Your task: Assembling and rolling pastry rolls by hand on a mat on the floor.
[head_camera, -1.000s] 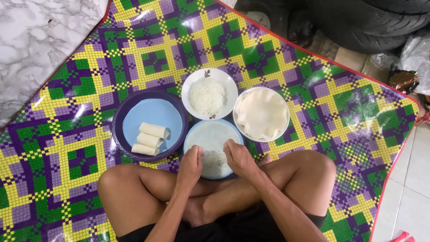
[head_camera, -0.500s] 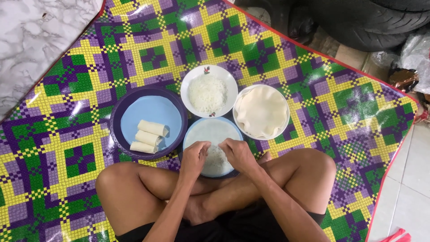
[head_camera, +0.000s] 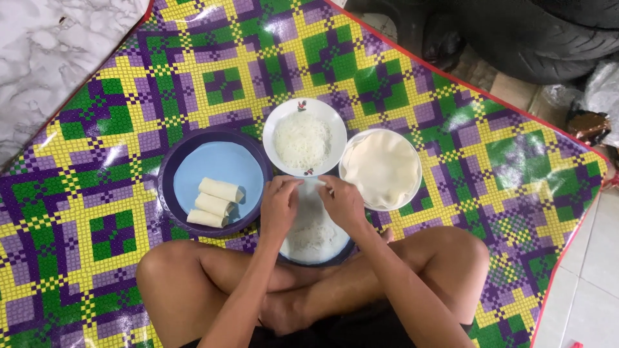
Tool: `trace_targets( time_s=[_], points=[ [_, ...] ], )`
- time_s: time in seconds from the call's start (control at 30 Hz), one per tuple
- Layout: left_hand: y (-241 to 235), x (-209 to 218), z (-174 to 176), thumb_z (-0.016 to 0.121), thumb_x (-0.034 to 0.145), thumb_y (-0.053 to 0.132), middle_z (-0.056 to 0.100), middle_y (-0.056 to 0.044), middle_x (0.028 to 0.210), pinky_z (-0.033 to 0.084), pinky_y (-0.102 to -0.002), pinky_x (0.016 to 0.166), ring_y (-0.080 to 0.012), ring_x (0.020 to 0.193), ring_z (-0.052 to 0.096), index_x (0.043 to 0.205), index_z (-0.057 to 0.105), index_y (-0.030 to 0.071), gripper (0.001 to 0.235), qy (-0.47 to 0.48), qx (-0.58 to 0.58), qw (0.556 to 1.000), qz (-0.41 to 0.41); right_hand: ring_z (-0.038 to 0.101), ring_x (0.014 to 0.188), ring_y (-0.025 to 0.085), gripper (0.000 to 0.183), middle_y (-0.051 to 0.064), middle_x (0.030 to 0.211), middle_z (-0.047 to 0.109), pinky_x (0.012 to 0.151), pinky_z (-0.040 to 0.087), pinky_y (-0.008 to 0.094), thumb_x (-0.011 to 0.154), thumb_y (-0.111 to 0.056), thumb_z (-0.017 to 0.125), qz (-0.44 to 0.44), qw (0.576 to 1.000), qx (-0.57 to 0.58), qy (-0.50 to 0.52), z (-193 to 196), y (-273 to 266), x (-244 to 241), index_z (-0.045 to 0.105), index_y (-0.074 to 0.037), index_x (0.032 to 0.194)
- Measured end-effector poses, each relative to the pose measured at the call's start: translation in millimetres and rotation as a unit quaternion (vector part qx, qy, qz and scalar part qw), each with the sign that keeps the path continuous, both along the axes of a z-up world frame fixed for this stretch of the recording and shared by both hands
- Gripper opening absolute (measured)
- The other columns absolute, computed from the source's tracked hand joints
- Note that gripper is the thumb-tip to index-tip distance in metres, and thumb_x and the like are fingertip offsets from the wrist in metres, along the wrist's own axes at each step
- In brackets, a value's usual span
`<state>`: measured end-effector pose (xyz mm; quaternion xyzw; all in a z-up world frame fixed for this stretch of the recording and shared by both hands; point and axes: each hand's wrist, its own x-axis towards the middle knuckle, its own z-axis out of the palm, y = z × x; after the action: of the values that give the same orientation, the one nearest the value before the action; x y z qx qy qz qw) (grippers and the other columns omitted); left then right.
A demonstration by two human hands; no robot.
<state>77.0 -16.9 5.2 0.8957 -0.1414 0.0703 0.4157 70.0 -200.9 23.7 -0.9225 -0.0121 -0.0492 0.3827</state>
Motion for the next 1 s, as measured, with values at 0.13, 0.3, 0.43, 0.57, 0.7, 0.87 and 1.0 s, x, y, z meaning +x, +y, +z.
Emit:
trace_targets(
  time_s=[0.13, 0.3, 0.43, 0.57, 0.7, 0.87, 1.0],
  points=[
    [-3.5, 17.3, 13.4, 0.057, 0.101, -0.002, 0.055, -0.003, 0.102, 0.053, -0.040, 0.078, -0.0257, 0.089, 0.060, 0.111, 0.070, 0.011, 0.020, -0.021, -0.007, 1.000, 0.011, 0.075, 0.072, 0.023, 0.020, 0.006, 0.087, 0.078, 0.065, 0.062, 0.039, 0.098, -0.023, 0.068, -0.030, 0.999, -0.024, 0.029, -13.0, 2.1, 31.9, 0.077, -0.016, 0.115],
    [-2.9, 36.3, 9.0, 0.061, 0.100, -0.002, 0.053, -0.002, 0.099, 0.051, -0.037, 0.079, -0.0229, 0.090, 0.059, 0.108, 0.069, 0.009, 0.016, -0.032, -0.006, 0.999, 0.020, 0.073, 0.076, 0.021, 0.019, 0.003, 0.084, 0.075, 0.067, 0.063, 0.034, 0.098, -0.021, 0.069, -0.029, 0.992, -0.121, -0.007, -23.5, 8.6, 63.0, 0.078, -0.017, 0.114],
    [-2.7, 46.9, 3.8, 0.062, 0.098, -0.002, 0.052, -0.002, 0.098, 0.053, -0.039, 0.074, -0.0241, 0.087, 0.061, 0.108, 0.068, 0.011, 0.017, -0.035, -0.003, 0.999, 0.013, 0.072, 0.072, 0.017, 0.019, 0.000, 0.080, 0.072, 0.063, 0.061, 0.028, 0.097, -0.021, 0.069, -0.008, 0.985, -0.166, -0.037, -30.7, 11.1, 78.8, 0.078, -0.019, 0.114],
    [-1.7, 49.9, 1.5, 0.064, 0.096, -0.001, 0.053, 0.000, 0.098, 0.053, -0.037, 0.074, -0.0226, 0.089, 0.061, 0.109, 0.068, 0.013, 0.019, -0.027, -0.014, 0.999, 0.028, 0.070, 0.069, 0.021, 0.013, 0.002, 0.076, 0.066, 0.061, 0.060, 0.033, 0.099, -0.020, 0.067, -0.005, 0.987, -0.152, -0.055, -37.0, 9.0, 81.7, 0.078, -0.018, 0.106],
    [-0.7, 47.0, 5.2, 0.062, 0.097, -0.001, 0.054, 0.002, 0.098, 0.051, -0.034, 0.071, -0.0188, 0.085, 0.060, 0.106, 0.069, 0.015, 0.019, -0.034, -0.022, 0.998, 0.040, 0.069, 0.066, 0.020, 0.011, 0.002, 0.078, 0.065, 0.062, 0.060, 0.031, 0.102, -0.017, 0.066, -0.031, 0.996, -0.060, -0.062, -27.8, 6.4, 68.5, 0.077, -0.015, 0.104],
    [-0.3, 34.8, 11.6, 0.062, 0.098, 0.000, 0.053, 0.001, 0.098, 0.052, -0.037, 0.076, -0.0214, 0.088, 0.060, 0.107, 0.068, 0.014, 0.018, -0.022, -0.032, 0.999, 0.036, 0.071, 0.065, 0.021, 0.008, 0.004, 0.089, 0.067, 0.059, 0.062, 0.031, 0.100, -0.009, 0.068, -0.028, 0.992, 0.005, -0.120, 7.1, 8.7, 47.9, 0.075, -0.010, 0.100],
    [2.7, 21.0, 8.1, 0.066, 0.094, 0.000, 0.056, 0.001, 0.098, 0.054, -0.037, 0.080, -0.0219, 0.094, 0.063, 0.108, 0.072, 0.015, 0.022, -0.034, -0.027, 0.998, 0.038, 0.073, 0.074, 0.022, 0.005, 0.004, 0.097, 0.066, 0.064, 0.064, 0.032, 0.100, -0.011, 0.069, -0.013, 0.987, 0.028, -0.159, 29.8, 3.6, 27.5, 0.073, -0.009, 0.101]
  ],
)
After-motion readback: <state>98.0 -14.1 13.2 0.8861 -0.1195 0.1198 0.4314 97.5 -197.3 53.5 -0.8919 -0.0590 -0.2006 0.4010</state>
